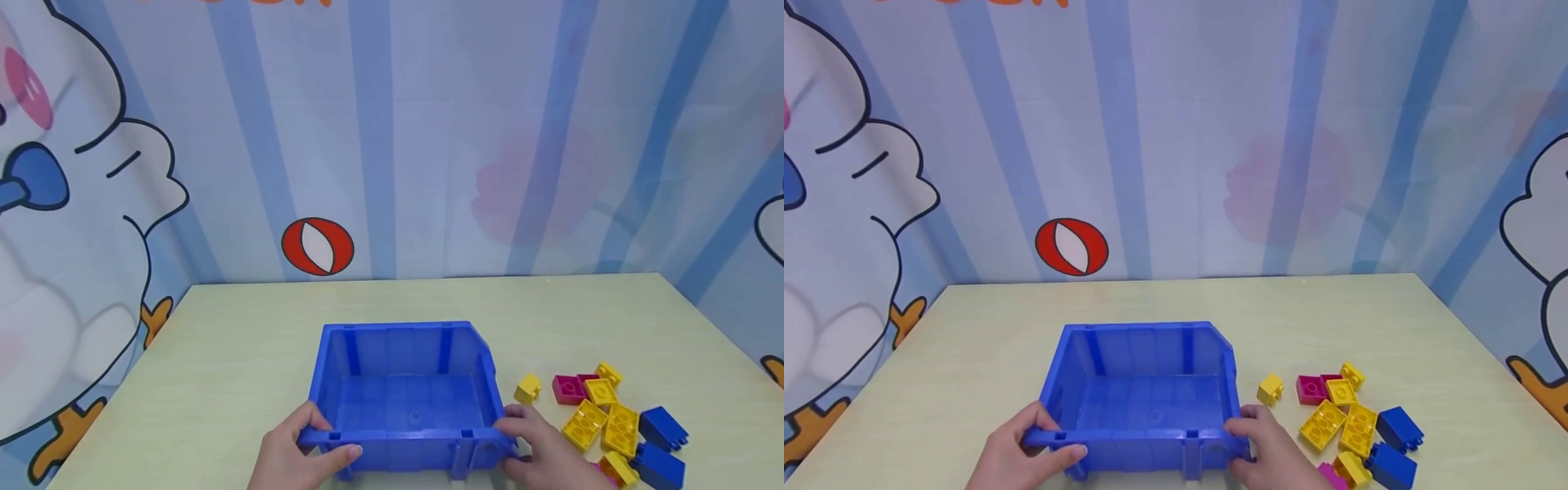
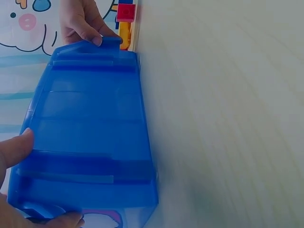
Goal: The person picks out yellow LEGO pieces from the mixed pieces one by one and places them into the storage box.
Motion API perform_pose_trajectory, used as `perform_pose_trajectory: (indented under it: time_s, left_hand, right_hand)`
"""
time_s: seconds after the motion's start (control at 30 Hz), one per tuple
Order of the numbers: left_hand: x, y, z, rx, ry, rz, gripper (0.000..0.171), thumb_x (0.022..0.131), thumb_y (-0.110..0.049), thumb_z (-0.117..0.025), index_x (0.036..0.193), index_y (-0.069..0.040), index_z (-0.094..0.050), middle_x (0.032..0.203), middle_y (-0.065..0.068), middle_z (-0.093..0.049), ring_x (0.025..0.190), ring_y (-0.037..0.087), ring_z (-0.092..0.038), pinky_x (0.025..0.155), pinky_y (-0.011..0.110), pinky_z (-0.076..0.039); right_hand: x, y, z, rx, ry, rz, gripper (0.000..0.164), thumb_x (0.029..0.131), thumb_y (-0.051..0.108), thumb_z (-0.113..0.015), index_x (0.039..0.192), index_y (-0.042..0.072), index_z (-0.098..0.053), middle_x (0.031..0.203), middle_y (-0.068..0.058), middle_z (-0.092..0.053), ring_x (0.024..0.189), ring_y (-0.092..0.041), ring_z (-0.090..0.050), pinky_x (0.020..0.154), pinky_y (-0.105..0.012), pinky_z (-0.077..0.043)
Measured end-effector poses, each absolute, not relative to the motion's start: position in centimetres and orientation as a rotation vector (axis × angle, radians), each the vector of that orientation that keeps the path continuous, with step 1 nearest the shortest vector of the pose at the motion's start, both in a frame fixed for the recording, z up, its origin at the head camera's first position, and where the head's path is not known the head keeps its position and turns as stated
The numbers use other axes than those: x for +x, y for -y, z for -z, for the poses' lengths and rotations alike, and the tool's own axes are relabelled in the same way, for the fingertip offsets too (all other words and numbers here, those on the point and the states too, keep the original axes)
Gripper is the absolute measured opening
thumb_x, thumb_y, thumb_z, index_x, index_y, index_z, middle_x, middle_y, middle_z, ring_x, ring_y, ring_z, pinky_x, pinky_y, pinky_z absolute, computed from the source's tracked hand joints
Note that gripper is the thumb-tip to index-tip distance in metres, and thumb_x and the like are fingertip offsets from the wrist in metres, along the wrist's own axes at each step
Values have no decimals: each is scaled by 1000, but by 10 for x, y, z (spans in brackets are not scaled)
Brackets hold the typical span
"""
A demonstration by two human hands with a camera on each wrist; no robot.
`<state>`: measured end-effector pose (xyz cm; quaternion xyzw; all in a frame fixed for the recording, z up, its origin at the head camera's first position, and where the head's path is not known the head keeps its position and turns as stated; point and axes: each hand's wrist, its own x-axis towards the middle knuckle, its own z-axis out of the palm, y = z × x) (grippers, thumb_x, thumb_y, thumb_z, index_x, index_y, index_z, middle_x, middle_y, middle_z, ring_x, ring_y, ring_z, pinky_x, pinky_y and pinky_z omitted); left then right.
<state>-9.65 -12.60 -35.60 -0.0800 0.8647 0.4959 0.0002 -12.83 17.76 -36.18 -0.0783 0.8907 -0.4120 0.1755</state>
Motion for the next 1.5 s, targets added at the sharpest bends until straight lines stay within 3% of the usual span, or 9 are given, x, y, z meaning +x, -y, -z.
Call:
perform_pose_trajectory:
  time_s: [0.2, 0.43, 0.93, 1.03, 1.17, 1.37, 1.5]
  left_hand:
    - [-91, 126, 356, -225, -2682, -1559, 58, 53, -52, -74, 79, -9, -46, 87, 7, -58, 77, 22, -53, 63, 32, -45]
    - [-85, 129, 357, -213, -2639, -1518, 60, 52, -55, -73, 81, -9, -47, 96, 12, -60, 74, 24, -56, 63, 40, -53]
    - [-84, 130, 356, -171, -2643, -1505, 60, 52, -52, -74, 87, -10, -48, 106, 17, -58, 78, 25, -57, 64, 43, -53]
    - [-85, 131, 353, -193, -2624, -1501, 68, 54, -49, -75, 105, -14, -47, 120, 24, -50, 81, 29, -57, 65, 47, -54]
    - [-89, 135, 346, -223, -2577, -1493, 78, 61, -48, -72, 124, -19, -36, 128, 28, -41, 82, 32, -58, 62, 50, -54]
    - [-103, 137, 327, -163, -2683, -1477, 73, 65, -53, -66, 124, -20, -37, 134, 24, -39, 97, 47, -53, 64, 47, -54]
    - [-120, 142, 315, -1, -2851, -1359, 62, 70, -41, -68, 122, -18, -41, 135, 17, -41, 107, 45, -49, 67, 45, -54]
  right_hand:
    - [-123, -183, 365, -290, -2538, 1163, 26, 71, 20, -69, 97, 19, -62, 123, -22, -41, 100, -38, -49, 75, -54, -49]
    - [-118, -187, 370, -320, -2442, 1250, 27, 74, 23, -67, 99, 17, -62, 121, -25, -39, 98, -42, -48, 71, -54, -50]
    - [-115, -190, 372, -315, -2371, 1303, 27, 75, 25, -65, 99, 15, -61, 124, -28, -35, 100, -46, -45, 73, -59, -48]
    - [-119, -193, 384, -310, -2358, 1308, 29, 74, 30, -65, 101, 18, -61, 127, -27, -32, 102, -45, -44, 74, -58, -48]
    - [-133, -206, 418, -337, -2321, 1323, 32, 73, 40, -64, 102, 26, -61, 133, -25, -27, 106, -43, -43, 74, -56, -49]
    - [-152, -223, 464, -359, -2287, 1356, 36, 72, 42, -65, 105, 29, -60, 137, -24, -23, 107, -43, -43, 71, -56, -50]
    - [-155, -228, 473, -357, -2255, 1368, 37, 72, 43, -64, 106, 30, -59, 138, -24, -21, 108, -44, -42, 72, -56, -50]
